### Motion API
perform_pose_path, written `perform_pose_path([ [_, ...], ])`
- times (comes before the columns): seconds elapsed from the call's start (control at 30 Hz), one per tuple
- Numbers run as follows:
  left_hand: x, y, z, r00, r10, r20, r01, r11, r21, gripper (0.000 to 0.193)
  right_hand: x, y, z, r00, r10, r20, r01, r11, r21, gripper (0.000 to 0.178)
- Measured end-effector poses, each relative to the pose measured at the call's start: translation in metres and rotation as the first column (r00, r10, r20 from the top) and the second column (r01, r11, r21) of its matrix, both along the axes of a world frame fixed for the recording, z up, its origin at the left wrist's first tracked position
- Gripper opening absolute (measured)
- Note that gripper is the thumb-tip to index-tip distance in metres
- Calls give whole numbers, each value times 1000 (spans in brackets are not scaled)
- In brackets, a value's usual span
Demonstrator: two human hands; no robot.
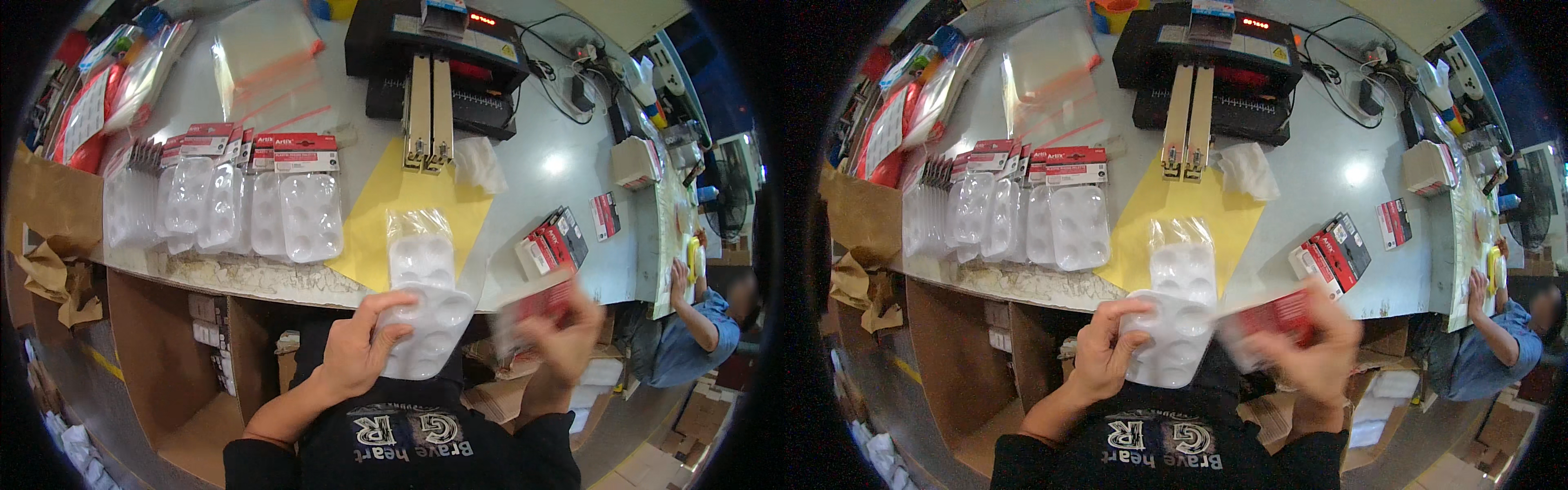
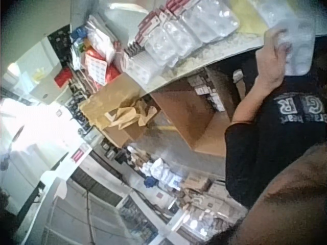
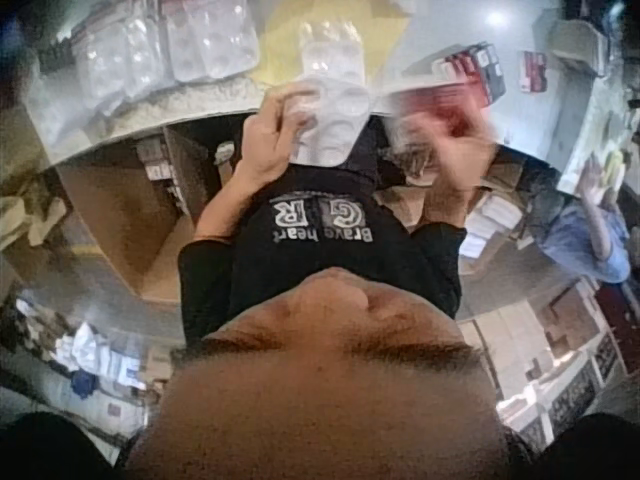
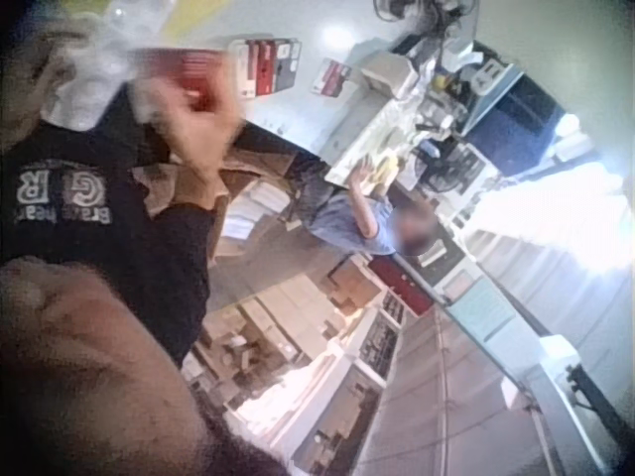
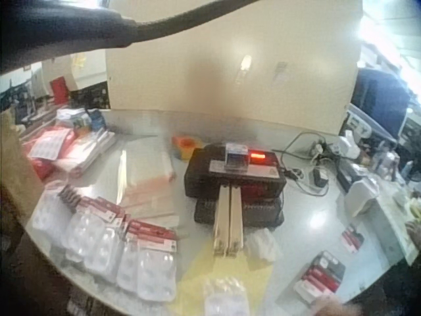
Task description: The person places white plastic mixing palettes into clear plastic bags, then inserts red Artix header cards into the bag openings. They use a heat-sealing machine to close each bag and place the finished packages into a cardboard box.
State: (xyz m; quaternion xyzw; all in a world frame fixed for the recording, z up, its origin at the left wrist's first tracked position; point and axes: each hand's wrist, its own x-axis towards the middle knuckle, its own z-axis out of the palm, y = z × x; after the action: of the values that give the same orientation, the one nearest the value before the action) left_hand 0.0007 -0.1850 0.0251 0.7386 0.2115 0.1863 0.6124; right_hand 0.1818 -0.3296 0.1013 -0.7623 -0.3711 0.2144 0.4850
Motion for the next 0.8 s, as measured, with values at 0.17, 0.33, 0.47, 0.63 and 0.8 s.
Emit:
perform_pose_path([
  [0.17, -5, -1, -3, 965, -126, -232, 68, 968, -242, 53, 56, 20, -7, 993, 30, -115, -45, 991, -128, 32],
  [0.33, -2, 8, -9, 950, -213, -228, 181, 972, -151, 42, 62, 62, -34, 780, 559, -282, -619, 755, -218, 38],
  [0.47, 5, 12, -9, 981, -118, -151, 79, 967, -244, 27, 52, 72, -44, 784, 510, -354, -591, 786, -178, 30],
  [0.63, 16, 22, -8, 974, -54, -219, -6, 964, -265, 17, 46, 76, -38, 826, 361, -434, -474, 860, -187, 22],
  [0.8, 27, 23, -12, 995, 0, -97, -32, 947, -320, 15, 49, 82, -29, 890, 342, -301, -419, 875, -242, 20],
])
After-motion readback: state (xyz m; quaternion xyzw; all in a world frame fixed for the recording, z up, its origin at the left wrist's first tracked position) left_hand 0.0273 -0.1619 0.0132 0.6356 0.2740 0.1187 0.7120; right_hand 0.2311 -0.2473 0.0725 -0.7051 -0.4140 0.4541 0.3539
